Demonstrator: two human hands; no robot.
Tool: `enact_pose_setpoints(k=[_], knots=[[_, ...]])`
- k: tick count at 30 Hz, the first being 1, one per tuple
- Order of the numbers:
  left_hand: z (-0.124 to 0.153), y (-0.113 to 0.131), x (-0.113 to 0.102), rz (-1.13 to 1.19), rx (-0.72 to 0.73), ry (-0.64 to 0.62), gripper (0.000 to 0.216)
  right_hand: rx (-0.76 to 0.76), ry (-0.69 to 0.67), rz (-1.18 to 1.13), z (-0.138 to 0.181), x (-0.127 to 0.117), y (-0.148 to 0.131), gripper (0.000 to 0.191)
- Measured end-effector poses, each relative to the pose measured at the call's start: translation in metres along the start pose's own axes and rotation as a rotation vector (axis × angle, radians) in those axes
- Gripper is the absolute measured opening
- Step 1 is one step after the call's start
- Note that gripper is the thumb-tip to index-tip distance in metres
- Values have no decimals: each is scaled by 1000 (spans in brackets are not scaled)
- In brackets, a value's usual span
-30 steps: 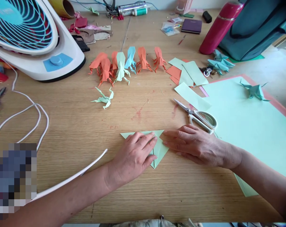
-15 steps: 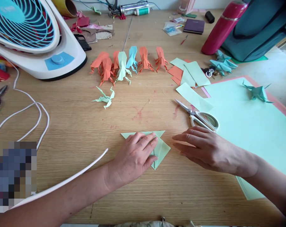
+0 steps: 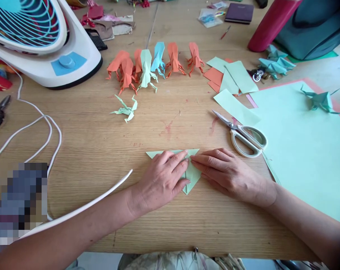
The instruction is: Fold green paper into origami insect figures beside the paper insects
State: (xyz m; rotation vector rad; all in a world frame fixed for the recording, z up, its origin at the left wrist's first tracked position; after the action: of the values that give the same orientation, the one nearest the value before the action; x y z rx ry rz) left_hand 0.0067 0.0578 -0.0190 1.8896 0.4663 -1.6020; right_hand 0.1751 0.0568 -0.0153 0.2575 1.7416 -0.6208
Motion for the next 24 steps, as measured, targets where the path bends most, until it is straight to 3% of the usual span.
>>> enact_pose_setpoints(k=[24], knots=[[-1, 4, -3, -78, -6, 59, 35, 11, -14, -2, -4, 3, -1, 32]])
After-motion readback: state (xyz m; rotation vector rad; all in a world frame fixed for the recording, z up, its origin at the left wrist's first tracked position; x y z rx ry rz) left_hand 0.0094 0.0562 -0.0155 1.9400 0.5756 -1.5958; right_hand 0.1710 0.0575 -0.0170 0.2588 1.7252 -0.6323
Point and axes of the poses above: each hand's wrist, its own z-axis away from the middle knuckle, its own x-axis out of the palm, y = z × x, the point moved 5 cm from there along -z, towards the middle knuckle, and after that the axes turned 4 degrees about -y, right-handed, at the moved point
